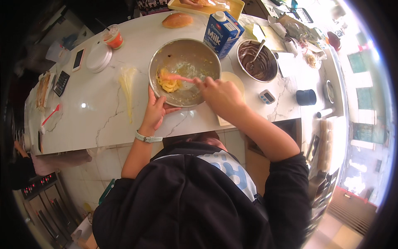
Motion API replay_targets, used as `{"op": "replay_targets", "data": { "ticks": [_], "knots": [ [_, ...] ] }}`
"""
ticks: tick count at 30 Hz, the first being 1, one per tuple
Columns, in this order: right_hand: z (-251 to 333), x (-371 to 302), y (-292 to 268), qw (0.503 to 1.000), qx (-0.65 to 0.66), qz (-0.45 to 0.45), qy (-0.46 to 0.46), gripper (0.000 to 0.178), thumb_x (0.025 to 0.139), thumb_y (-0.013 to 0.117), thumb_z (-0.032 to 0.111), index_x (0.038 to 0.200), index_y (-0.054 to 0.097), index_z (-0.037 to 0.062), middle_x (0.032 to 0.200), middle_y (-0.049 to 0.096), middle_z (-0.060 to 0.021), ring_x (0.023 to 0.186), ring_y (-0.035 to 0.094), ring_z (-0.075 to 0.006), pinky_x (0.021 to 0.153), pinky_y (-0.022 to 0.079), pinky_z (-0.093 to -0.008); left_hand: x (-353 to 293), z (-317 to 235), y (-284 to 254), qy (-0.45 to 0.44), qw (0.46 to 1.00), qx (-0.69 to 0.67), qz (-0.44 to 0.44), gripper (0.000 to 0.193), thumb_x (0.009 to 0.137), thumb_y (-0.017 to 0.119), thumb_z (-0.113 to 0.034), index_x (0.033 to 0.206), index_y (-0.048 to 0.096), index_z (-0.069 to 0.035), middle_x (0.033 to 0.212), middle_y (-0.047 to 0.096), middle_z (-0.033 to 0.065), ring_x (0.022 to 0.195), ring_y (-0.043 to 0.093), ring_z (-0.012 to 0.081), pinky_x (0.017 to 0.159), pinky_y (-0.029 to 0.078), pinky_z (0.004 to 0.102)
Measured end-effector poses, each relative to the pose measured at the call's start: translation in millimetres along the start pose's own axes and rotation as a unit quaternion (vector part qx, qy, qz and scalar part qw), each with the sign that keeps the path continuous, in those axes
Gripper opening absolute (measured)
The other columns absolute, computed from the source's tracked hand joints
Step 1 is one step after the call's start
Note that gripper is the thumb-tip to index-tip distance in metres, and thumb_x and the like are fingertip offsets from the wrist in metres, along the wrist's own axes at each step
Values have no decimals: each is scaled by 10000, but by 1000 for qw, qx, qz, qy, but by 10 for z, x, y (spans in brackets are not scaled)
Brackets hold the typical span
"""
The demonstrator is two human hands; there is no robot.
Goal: The person opens a milk carton, mixes the batter in a metal bowl using a spatula, and scoops the mixture into a piping bag.
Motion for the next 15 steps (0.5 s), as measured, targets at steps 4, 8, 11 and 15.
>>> {"op": "replay_targets", "data": {
  "ticks": [4,8,11,15],
  "knots": [
    [244,-221,74,999,-19,8,-42,509,802,560,121,1302,474,69,915,572,-53,767,649,-191,575,531,-297,-137,-10,-80,40,999,-4,17,677,933,299,-3,1459,-49,-250,1372,365,197,1055,604,348,790,591,471],
    [149,-430,-16,993,-64,72,-66,600,777,582,93,1357,451,177,934,565,-25,805,632,-172,550,515,-273,-326,66,-177,41,999,-19,21,684,936,296,0,1460,-63,-255,1378,356,197,1057,603,345,797,594,464],
    [-68,-383,-185,998,-18,52,-28,486,817,576,122,1284,521,245,877,581,-31,762,647,-197,555,516,-310,-476,117,-179,30,999,-3,22,694,939,295,5,1462,-77,-259,1383,354,194,1059,603,344,796,593,463],
    [156,-481,222,998,2,-37,-58,531,825,556,107,1338,461,203,926,567,-44,790,644,-210,565,527,-313,-524,205,-112,62,998,4,13,705,943,305,9,1461,-76,-281,1394,337,192,1044,610,344,785,597,454]
  ]
}}
Point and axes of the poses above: each hand's wrist, its own x-axis towards the middle knuckle, its own y-axis out of the palm, z = x × y, the point moved 5 cm from there along x, towards the middle knuckle
